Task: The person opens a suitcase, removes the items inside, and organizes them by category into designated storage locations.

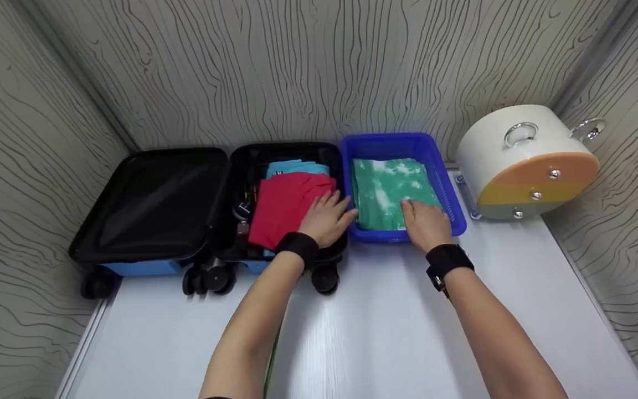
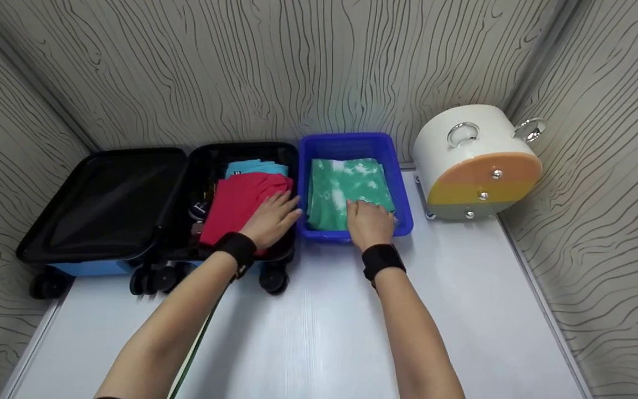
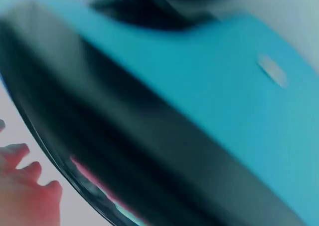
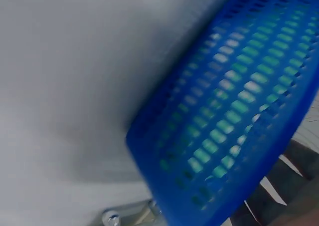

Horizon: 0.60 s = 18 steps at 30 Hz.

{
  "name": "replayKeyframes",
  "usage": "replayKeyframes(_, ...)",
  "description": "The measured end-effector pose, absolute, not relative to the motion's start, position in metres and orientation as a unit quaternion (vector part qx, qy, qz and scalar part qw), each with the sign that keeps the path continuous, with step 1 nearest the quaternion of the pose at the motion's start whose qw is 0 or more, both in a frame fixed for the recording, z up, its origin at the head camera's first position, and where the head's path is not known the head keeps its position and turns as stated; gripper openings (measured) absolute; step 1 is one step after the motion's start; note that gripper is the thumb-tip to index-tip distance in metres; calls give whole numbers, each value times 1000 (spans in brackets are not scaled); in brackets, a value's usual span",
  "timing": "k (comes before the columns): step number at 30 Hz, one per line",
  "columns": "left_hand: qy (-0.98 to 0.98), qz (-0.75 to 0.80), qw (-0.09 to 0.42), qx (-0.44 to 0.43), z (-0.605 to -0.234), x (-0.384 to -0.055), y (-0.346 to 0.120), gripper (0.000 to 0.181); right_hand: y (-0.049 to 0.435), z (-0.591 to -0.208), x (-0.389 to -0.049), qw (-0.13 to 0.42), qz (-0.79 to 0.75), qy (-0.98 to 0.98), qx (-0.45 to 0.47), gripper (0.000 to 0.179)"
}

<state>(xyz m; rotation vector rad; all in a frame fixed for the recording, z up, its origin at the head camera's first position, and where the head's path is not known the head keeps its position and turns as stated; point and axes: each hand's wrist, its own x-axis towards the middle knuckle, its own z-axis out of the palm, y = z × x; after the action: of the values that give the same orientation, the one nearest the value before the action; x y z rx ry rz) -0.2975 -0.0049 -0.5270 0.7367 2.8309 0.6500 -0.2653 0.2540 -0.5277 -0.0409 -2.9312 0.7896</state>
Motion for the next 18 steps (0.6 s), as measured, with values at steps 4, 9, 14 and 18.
replayKeyframes(4,954,240,58,169,-524,-303,-45,67,234,-523,-270,65,329,-942,7,58)
replayKeyframes(9,964,248,59,71,-520,-305,-89,67,200,-517,-270,64,395,-916,38,53)
replayKeyframes(14,950,296,95,-18,-523,-301,-120,68,159,-515,-263,43,450,-888,82,45)
replayKeyframes(18,924,355,128,-53,-526,-298,-134,65,126,-516,-257,-20,498,-863,88,45)
